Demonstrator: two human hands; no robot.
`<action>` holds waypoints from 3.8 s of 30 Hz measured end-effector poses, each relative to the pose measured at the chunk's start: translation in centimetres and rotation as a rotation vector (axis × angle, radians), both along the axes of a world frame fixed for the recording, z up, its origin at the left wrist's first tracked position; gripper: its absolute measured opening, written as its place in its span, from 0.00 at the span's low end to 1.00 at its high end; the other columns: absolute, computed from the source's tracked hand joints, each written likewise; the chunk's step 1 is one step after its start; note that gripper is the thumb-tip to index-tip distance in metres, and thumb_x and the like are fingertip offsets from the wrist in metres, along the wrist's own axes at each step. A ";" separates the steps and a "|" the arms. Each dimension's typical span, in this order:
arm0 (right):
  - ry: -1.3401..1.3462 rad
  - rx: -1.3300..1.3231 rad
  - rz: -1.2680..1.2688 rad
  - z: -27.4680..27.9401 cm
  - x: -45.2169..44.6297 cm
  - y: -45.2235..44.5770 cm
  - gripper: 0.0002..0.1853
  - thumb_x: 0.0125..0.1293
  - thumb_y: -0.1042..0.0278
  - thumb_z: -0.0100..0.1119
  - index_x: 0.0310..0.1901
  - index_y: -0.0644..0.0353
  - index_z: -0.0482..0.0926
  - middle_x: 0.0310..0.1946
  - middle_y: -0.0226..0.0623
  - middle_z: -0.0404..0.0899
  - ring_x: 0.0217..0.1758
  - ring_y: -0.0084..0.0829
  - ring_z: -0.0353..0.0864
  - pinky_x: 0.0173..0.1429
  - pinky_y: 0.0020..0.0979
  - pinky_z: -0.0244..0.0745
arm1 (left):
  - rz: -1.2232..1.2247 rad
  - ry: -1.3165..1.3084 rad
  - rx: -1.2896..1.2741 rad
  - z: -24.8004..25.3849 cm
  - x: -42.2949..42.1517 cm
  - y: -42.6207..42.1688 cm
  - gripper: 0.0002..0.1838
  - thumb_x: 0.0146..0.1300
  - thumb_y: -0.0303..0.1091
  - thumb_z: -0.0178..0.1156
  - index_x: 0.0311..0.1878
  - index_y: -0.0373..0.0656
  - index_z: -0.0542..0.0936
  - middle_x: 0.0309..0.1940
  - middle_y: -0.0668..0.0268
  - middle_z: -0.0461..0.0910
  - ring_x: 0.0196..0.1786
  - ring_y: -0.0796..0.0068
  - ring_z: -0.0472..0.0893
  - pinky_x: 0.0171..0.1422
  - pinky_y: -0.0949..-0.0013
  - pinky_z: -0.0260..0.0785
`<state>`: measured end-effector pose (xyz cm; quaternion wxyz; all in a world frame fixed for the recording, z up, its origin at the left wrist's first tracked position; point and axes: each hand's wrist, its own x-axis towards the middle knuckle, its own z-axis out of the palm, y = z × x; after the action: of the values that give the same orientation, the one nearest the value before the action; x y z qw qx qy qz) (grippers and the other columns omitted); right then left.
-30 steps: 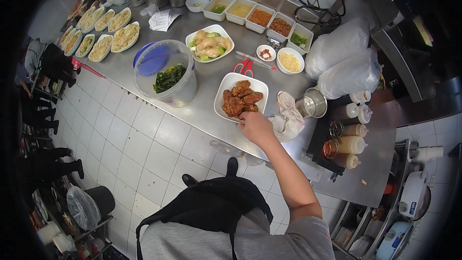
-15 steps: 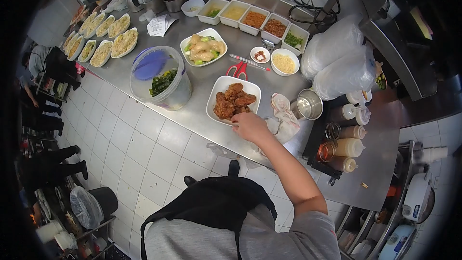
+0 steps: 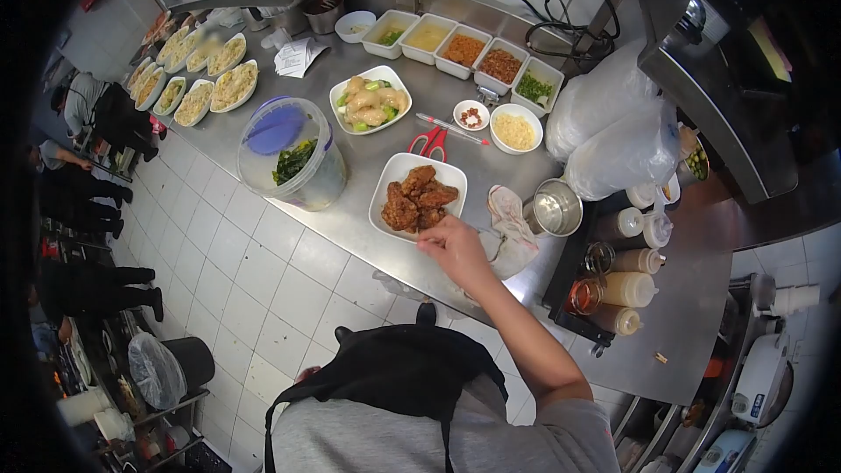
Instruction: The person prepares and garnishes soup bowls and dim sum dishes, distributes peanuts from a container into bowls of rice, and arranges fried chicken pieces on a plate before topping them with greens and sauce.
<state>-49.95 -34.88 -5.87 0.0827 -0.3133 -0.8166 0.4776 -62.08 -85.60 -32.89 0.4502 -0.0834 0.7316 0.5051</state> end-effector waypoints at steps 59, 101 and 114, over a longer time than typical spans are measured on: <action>0.040 0.526 0.592 7.6 -27.6 3.5 0.09 0.47 0.79 0.56 0.31 0.61 0.82 0.26 0.46 0.81 0.31 0.42 0.82 0.38 0.37 0.75 | -0.591 0.692 0.475 22.4 -17.0 29.5 0.11 0.62 0.19 0.52 0.47 0.36 0.77 0.36 0.63 0.78 0.40 0.74 0.79 0.45 0.72 0.72; 0.439 0.331 0.461 11.0 -19.3 4.5 0.07 0.54 0.80 0.56 0.36 0.67 0.80 0.31 0.45 0.81 0.31 0.36 0.83 0.35 0.30 0.76 | -0.848 0.867 0.629 24.5 -10.0 39.2 0.23 0.58 0.23 0.55 0.59 0.40 0.68 0.57 0.53 0.63 0.61 0.52 0.65 0.66 0.60 0.57; -0.579 0.687 0.881 4.6 -28.8 -0.7 0.11 0.53 0.76 0.55 0.38 0.67 0.83 0.38 0.49 0.82 0.43 0.43 0.82 0.46 0.41 0.78 | -0.845 0.863 0.555 24.0 -11.9 35.9 0.23 0.59 0.25 0.55 0.60 0.42 0.69 0.60 0.52 0.65 0.63 0.51 0.64 0.68 0.59 0.55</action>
<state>-78.72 -35.61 -1.27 -0.2505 -0.0196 -0.9652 0.0732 -73.95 -49.75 -8.90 0.2811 0.5396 0.6585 0.4429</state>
